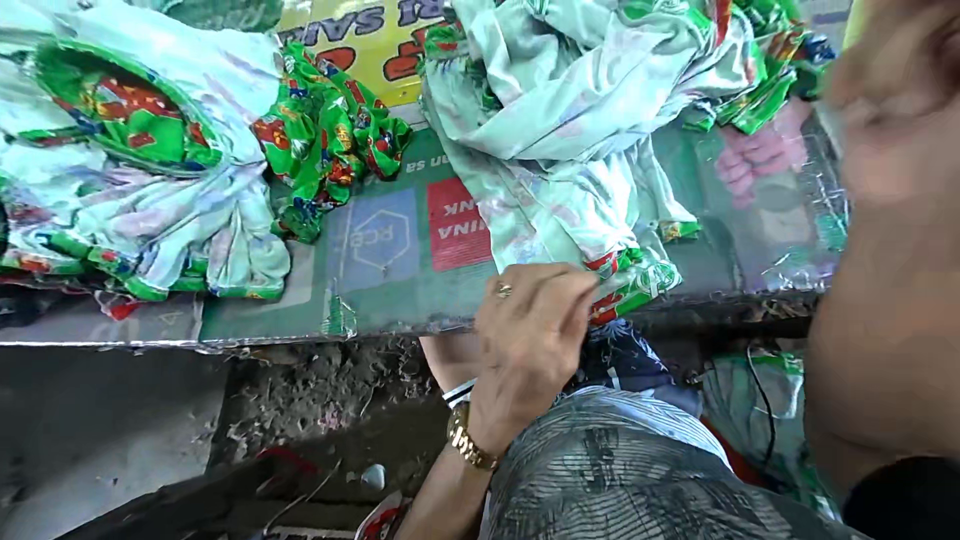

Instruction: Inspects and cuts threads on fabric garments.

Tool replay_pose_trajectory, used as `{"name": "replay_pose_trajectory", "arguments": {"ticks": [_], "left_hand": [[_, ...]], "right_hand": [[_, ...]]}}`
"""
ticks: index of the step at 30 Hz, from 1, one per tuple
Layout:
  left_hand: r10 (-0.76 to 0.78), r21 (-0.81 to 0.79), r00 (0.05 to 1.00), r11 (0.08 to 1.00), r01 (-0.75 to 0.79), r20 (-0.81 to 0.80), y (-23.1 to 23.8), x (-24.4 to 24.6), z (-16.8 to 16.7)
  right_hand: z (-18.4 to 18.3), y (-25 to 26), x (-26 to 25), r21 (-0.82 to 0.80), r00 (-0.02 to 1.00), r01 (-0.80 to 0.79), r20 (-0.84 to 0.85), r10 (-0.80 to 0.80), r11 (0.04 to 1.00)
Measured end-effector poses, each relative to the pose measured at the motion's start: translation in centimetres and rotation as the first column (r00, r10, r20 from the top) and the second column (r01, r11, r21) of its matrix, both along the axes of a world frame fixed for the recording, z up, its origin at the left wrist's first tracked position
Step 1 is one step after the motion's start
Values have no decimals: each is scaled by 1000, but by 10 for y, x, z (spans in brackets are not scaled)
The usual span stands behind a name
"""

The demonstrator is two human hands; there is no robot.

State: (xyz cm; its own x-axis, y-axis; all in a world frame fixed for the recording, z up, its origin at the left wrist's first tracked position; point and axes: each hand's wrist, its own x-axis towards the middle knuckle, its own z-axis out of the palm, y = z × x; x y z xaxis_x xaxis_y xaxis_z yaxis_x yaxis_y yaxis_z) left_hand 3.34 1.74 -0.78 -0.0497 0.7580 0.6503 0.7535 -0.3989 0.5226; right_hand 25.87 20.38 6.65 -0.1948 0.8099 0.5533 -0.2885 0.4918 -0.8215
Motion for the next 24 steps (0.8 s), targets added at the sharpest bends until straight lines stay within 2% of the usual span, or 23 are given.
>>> {"name": "replay_pose_trajectory", "arguments": {"ticks": [1,3,5,6,8,10,11,12,14,16,18,20,24], "left_hand": [[15,-14,990,1000,-17,-142,8,6,2],[28,-69,915,996,-61,-403,25,14,4],[14,-122,861,989,-88,-508,38,16,1],[23,-126,877,988,-95,-480,42,14,2],[48,-143,965,986,-88,-259,40,11,8],[21,-198,996,980,-3,86,34,7,14],[-8,-197,967,979,61,256,32,5,14],[-57,-173,899,974,146,435,30,4,14],[-131,-101,715,957,272,687,26,5,11],[-171,-43,601,945,324,781,22,8,9],[-201,-7,564,939,344,801,18,11,9],[-188,1,547,946,324,816,15,10,7],[-161,6,602,968,251,782,6,5,4]], "right_hand": [[-2,-17,-12,21,994,-4,110,2,1000],[-19,-38,-24,49,979,-49,203,38,998],[-38,-46,-22,61,974,-96,210,82,994],[-45,-49,-19,61,971,-100,222,84,993],[-52,-59,-14,48,965,-70,255,56,996],[-56,-71,-14,47,946,-26,323,10,999],[-59,-77,-18,55,937,-16,349,-4,998],[-61,-81,-24,71,933,-25,360,-3,997],[-67,-87,-37,117,932,-88,360,41,989],[-73,-94,-53,109,944,-128,318,87,986],[-75,-101,-66,114,958,-136,270,101,984],[-75,-102,-72,155,972,-111,225,74,982],[-73,-94,-67,187,966,-147,238,101,971]]}}
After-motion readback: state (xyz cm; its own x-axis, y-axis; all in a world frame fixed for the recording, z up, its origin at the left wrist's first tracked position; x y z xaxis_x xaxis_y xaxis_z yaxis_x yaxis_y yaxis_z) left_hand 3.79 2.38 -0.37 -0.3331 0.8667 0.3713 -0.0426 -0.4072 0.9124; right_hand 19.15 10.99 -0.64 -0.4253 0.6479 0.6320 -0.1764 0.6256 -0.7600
